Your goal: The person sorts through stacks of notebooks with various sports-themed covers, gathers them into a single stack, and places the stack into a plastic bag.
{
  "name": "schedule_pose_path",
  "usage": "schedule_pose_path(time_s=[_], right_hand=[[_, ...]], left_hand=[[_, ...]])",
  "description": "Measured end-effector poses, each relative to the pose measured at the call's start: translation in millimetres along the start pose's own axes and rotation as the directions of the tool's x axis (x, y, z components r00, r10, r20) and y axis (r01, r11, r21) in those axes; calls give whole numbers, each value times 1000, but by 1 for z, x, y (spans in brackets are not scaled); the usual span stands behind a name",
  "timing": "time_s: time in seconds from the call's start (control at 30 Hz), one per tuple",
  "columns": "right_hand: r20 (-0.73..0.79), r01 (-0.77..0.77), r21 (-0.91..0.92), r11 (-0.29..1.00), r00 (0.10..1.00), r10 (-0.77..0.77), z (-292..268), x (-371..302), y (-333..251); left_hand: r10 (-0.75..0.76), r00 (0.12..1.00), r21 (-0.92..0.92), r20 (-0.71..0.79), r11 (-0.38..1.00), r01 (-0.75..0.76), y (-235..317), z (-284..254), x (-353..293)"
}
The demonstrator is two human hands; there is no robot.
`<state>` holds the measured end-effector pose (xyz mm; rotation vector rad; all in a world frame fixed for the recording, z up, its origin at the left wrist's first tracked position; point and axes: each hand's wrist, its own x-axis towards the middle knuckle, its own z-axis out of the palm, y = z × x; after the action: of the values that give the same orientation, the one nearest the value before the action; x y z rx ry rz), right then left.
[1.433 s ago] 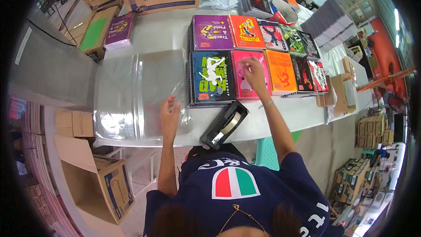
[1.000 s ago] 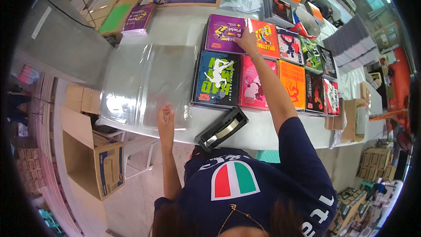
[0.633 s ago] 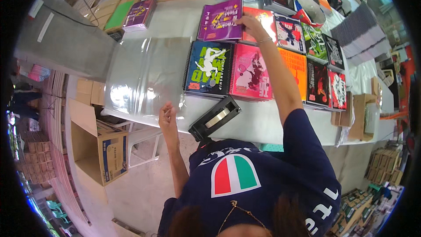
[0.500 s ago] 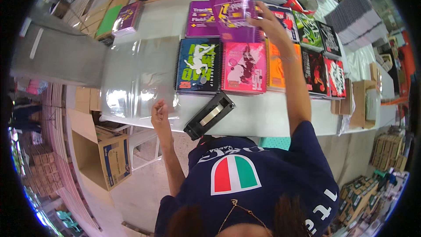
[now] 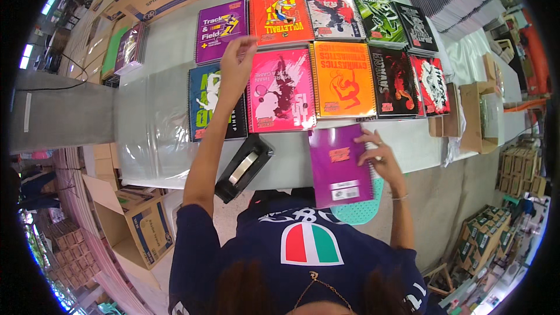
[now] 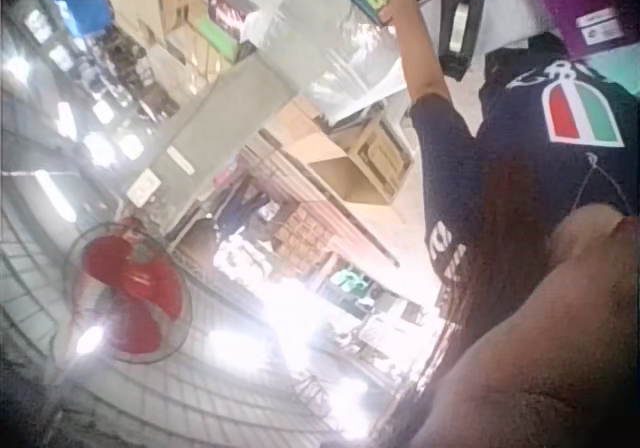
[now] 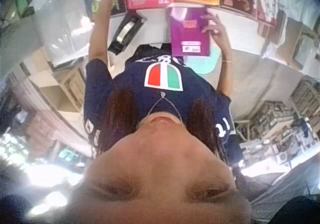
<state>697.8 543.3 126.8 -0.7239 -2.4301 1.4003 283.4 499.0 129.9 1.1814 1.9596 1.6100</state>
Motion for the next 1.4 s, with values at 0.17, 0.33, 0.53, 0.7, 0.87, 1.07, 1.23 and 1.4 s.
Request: schedule_pose_path(time_s=[0.17, 0.33, 0.53, 0.7, 0.87, 1.07, 1.23, 1.4], right_hand=[[11, 17, -135, 991, 1000, -16, 6, 15, 22], [-402, 278, -233, 932, 845, -352, -66, 160, 26], [-603, -116, -517, 848, 753, -265, -98, 336, 97], [-429, -430, -438, 790, 872, 236, -104, 392, 90], [-304, -259, -252, 932, 936, 178, -126, 403, 92], [-466, 180, -436, 882, 793, -393, -199, 272, 24], [-726, -35, -97, 995, 686, -47, -185, 98, -86], [-654, 36, 339, 940, 728, 208, -171, -13, -86]], left_hand=[[289, 899, 244, 328, 894, -376, -16, 68, 86], [18, 593, 550, 805, 351, -758, -15, 98, 132], [-117, 471, 477, 874, 29, -878, 16, 120, 158], [-126, 377, 374, 918, -41, -926, 23, 110, 161], [-96, 445, 435, 890, -110, -894, 22, 83, 173], [389, 649, 613, 653, 232, -756, 156, -8, 70], [-204, 926, 186, 317, 971, 150, 187, 16, -106], [-525, 767, 54, 370, 836, 546, 74, 98, -224]])
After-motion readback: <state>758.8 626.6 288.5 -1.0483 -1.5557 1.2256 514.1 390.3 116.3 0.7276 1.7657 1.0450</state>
